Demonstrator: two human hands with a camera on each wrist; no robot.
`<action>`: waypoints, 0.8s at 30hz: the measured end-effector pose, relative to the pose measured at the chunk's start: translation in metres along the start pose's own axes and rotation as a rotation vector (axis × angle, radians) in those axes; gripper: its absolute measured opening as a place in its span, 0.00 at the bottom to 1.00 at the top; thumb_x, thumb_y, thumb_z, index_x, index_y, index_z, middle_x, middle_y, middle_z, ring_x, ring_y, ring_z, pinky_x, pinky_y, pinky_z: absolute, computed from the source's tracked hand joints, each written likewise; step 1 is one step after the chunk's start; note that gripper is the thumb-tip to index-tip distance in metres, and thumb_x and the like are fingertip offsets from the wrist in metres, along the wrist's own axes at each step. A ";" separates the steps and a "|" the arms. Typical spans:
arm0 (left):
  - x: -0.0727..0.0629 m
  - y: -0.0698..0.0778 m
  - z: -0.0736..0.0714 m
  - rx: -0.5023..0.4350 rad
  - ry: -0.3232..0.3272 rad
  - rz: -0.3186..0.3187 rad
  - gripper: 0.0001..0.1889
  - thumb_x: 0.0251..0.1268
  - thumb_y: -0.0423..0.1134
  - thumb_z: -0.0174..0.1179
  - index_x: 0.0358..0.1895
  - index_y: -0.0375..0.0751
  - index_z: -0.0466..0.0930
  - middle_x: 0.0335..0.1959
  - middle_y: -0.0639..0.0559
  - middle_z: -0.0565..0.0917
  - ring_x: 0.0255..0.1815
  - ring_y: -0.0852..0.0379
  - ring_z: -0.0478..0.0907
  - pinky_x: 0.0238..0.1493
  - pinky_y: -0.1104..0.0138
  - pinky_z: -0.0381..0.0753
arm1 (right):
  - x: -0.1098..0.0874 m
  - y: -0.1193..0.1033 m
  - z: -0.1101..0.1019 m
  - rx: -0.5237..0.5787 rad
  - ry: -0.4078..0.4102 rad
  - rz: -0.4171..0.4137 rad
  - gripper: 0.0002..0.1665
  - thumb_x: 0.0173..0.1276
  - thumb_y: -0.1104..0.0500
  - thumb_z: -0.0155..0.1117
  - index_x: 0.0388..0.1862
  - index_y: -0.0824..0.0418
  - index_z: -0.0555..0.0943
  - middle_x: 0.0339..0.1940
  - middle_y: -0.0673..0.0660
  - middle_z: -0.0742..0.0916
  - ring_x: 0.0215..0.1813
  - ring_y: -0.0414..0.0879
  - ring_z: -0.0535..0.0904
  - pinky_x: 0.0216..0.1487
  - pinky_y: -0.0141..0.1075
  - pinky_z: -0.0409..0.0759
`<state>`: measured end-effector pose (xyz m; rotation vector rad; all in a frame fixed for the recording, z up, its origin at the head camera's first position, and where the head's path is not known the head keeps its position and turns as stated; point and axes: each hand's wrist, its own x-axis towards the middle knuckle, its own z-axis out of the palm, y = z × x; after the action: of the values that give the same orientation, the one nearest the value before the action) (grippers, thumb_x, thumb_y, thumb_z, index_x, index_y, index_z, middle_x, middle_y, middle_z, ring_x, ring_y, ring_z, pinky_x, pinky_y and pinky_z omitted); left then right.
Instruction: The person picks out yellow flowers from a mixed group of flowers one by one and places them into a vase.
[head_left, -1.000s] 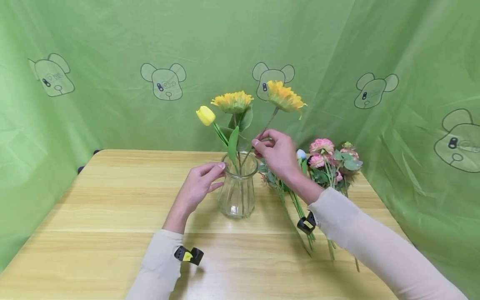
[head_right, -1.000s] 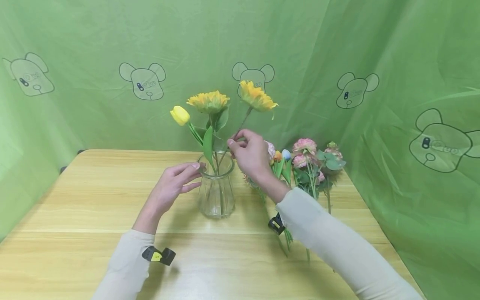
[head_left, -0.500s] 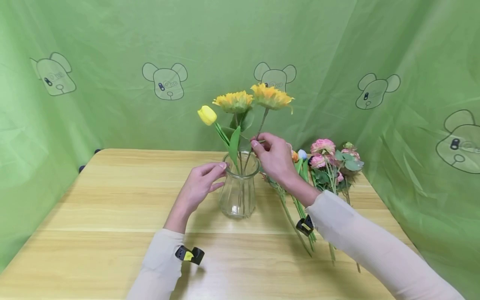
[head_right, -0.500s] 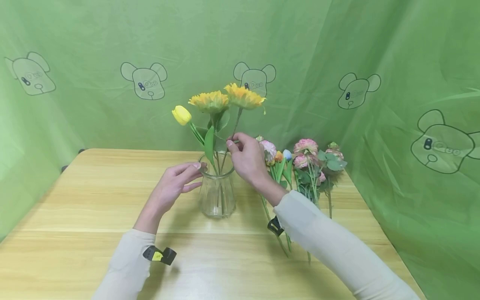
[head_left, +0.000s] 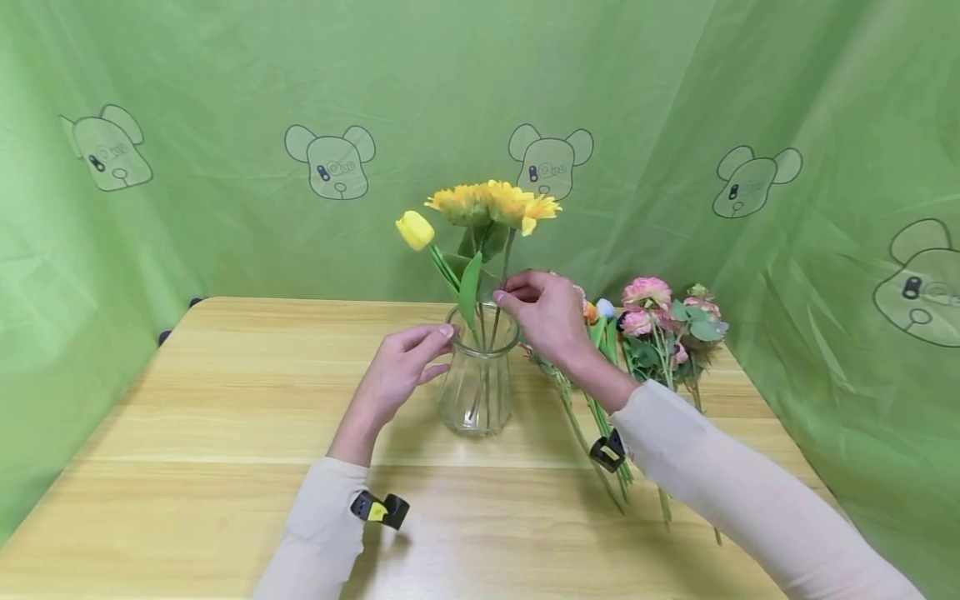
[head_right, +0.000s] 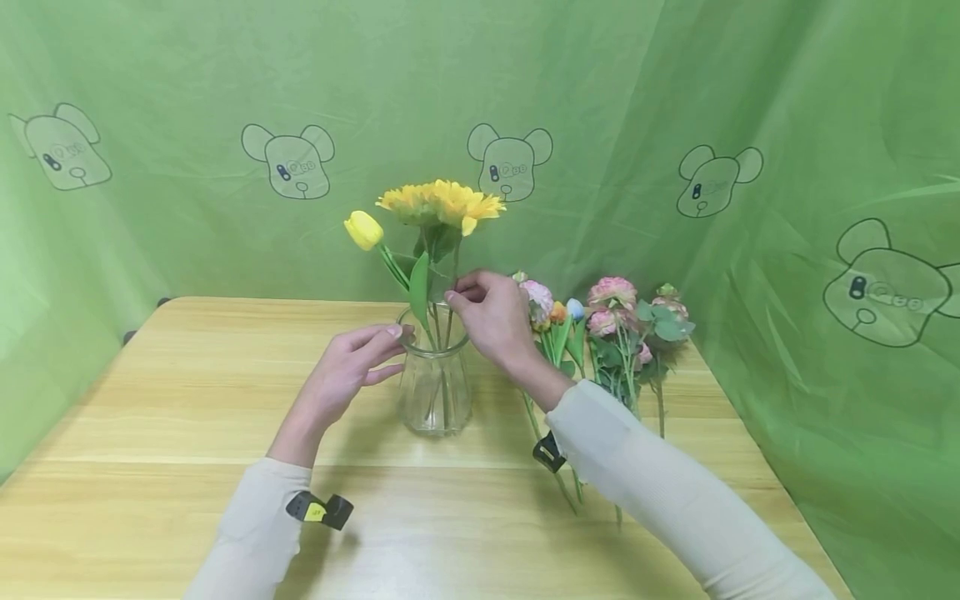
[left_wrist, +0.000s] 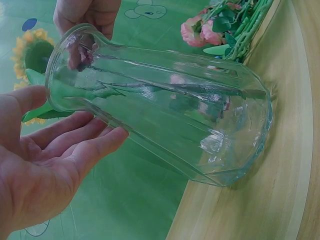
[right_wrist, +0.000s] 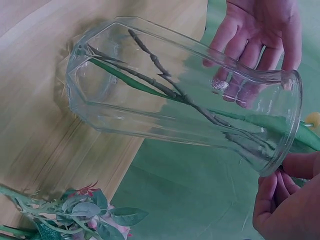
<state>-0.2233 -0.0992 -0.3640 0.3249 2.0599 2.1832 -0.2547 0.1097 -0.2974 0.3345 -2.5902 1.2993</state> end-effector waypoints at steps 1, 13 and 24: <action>0.000 0.000 0.000 -0.001 -0.001 -0.001 0.24 0.78 0.47 0.56 0.63 0.30 0.77 0.67 0.40 0.78 0.69 0.44 0.76 0.66 0.59 0.82 | 0.000 0.000 0.000 0.002 0.000 -0.001 0.12 0.70 0.57 0.69 0.47 0.63 0.87 0.42 0.61 0.91 0.43 0.53 0.88 0.45 0.44 0.89; 0.001 -0.002 0.000 -0.005 0.005 -0.005 0.23 0.77 0.47 0.56 0.63 0.32 0.78 0.67 0.42 0.79 0.68 0.45 0.76 0.66 0.60 0.83 | -0.002 0.003 -0.001 -0.035 0.012 -0.036 0.11 0.67 0.55 0.72 0.41 0.62 0.89 0.35 0.60 0.91 0.37 0.50 0.87 0.34 0.34 0.84; 0.001 -0.001 0.000 -0.002 -0.004 -0.001 0.24 0.78 0.47 0.56 0.64 0.30 0.77 0.68 0.41 0.78 0.69 0.44 0.76 0.67 0.58 0.82 | -0.003 0.006 -0.003 -0.033 -0.021 0.011 0.12 0.66 0.55 0.73 0.42 0.63 0.88 0.35 0.60 0.91 0.34 0.50 0.85 0.33 0.34 0.84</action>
<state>-0.2244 -0.0994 -0.3646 0.3274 2.0545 2.1820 -0.2534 0.1160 -0.3014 0.3299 -2.6310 1.2615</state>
